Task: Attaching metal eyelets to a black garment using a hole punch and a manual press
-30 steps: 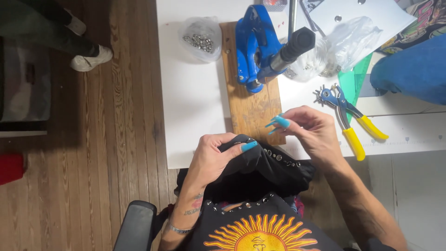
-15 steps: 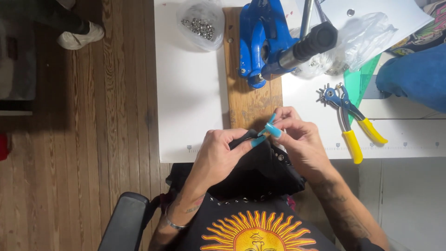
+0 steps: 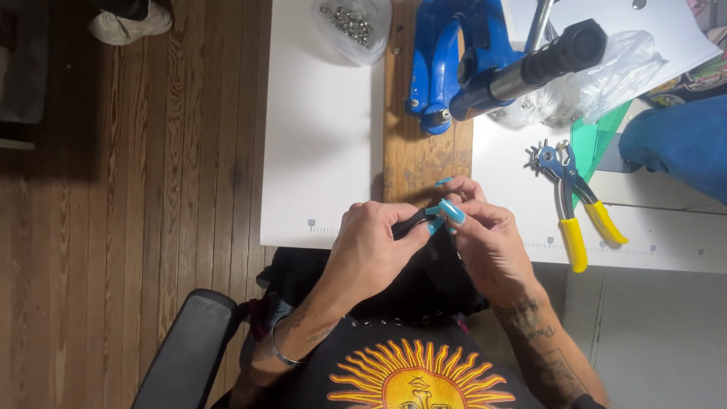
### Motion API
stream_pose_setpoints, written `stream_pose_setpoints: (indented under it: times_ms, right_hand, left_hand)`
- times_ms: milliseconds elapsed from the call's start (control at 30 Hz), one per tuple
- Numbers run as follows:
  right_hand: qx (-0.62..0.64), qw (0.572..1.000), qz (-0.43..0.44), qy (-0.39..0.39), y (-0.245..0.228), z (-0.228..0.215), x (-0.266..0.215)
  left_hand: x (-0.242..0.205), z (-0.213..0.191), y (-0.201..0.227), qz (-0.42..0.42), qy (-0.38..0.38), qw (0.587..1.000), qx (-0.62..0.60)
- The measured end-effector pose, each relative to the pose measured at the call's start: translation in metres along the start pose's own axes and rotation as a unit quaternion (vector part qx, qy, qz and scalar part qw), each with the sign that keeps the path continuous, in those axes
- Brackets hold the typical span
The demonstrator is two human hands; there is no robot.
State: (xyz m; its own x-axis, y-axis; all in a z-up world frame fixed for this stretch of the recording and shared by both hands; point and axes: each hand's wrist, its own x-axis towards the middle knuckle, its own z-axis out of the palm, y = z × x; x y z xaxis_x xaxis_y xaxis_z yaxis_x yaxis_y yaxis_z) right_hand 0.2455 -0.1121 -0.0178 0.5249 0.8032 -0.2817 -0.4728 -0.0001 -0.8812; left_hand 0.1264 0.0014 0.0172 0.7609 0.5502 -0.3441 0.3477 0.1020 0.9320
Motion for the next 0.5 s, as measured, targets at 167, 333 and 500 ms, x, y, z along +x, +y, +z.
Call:
stream_pose_setpoints:
  times_ms: [167, 333, 500]
  right_hand:
    - [0.001, 1.000, 0.008, 0.021, -0.001, 0.006, -0.004]
    - [-0.003, 1.000, 0.007, 0.027, -0.002, 0.011, -0.007]
    - [-0.011, 0.999, 0.016, 0.035, 0.002, 0.011, -0.008]
  left_hand:
    - [-0.002, 0.001, -0.004, 0.012, 0.001, 1.000, -0.010]
    - [-0.007, 0.001, 0.001, 0.002, 0.017, 1.000, -0.023]
    - [-0.008, 0.003, -0.002, 0.015, 0.028, 0.999, -0.025]
